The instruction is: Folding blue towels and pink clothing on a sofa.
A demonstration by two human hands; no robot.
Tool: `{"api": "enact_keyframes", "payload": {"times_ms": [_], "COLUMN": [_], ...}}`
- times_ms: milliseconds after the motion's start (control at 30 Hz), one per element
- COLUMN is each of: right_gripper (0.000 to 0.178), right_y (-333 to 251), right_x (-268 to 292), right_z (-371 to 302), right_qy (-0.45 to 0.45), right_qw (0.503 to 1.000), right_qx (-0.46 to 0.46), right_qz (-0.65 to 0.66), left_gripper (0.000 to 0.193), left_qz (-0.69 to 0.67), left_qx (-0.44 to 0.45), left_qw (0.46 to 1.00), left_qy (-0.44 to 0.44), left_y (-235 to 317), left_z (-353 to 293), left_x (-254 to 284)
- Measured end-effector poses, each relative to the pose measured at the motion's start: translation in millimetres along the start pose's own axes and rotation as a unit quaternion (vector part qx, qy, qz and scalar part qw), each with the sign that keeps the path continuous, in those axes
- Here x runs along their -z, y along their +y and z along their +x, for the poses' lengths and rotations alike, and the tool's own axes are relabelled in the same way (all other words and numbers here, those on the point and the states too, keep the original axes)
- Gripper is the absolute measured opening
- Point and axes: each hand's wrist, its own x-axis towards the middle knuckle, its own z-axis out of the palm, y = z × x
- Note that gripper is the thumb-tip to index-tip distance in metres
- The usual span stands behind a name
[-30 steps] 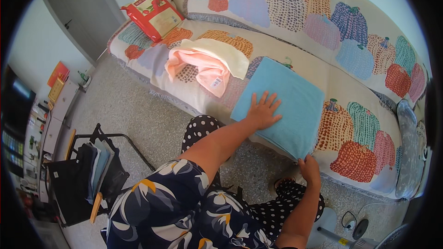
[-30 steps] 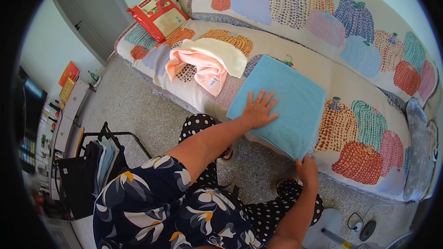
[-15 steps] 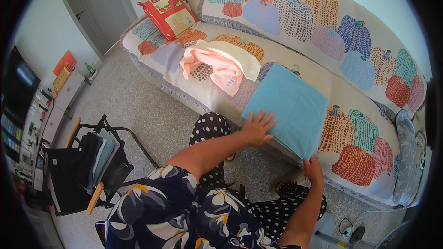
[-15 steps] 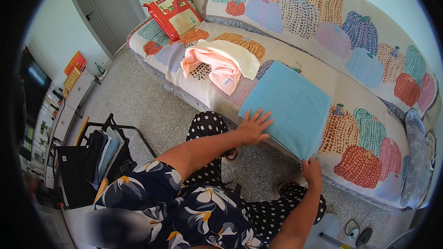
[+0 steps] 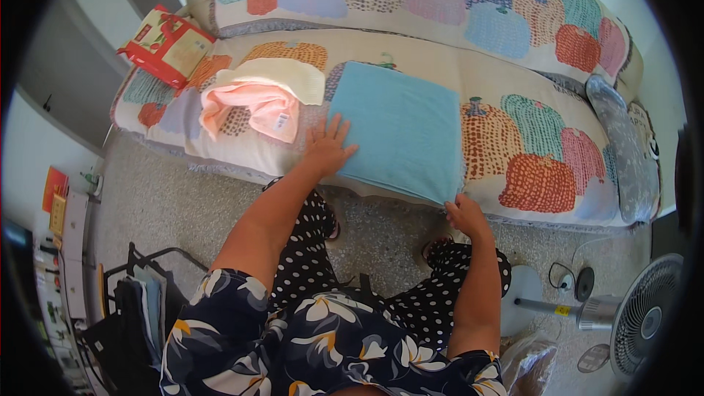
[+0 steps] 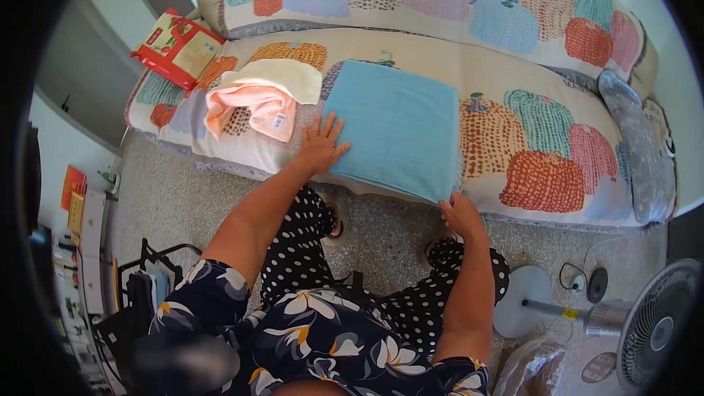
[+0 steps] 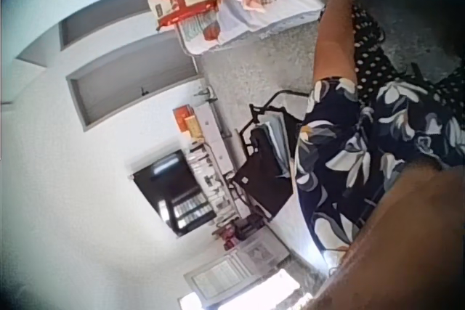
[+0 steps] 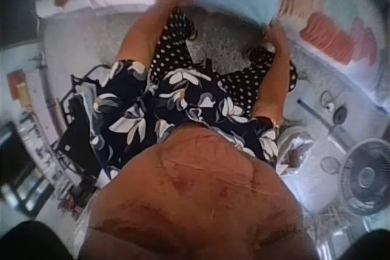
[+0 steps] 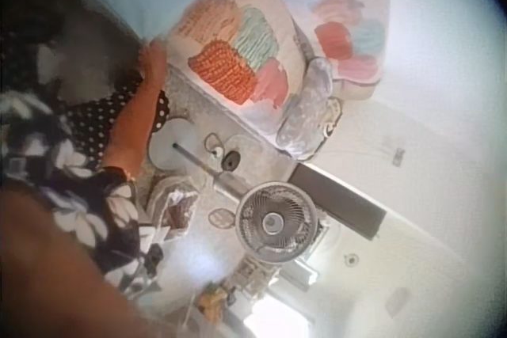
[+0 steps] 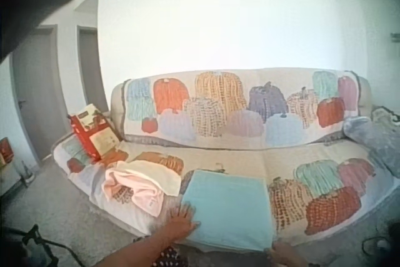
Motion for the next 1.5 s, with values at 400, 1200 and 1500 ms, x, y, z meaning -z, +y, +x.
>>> {"api": "enact_keyframes", "payload": {"times_ms": [400, 1200, 1500], "right_gripper": [0.031, 0.03, 0.03], "right_y": [5, -6, -4], "right_x": [-2, 7, 4], "right_z": [9, 10, 10], "right_qy": [0.023, -0.028, -0.008], "right_qw": [0.988, 0.989, 0.988], "right_qx": [0.049, 0.014, 0.03], "right_qz": [-0.146, -0.147, -0.15], "left_gripper": [0.069, 0.064, 0.063], "left_qz": [0.066, 0.113, 0.131], "left_qx": [0.039, 0.082, 0.069], "left_qw": [0.995, 0.986, 0.986], "left_qy": [0.059, 0.088, 0.079], "left_y": [-11, 4, -7], "left_z": [65, 173, 130], "left_x": [-5, 3, -9]}}
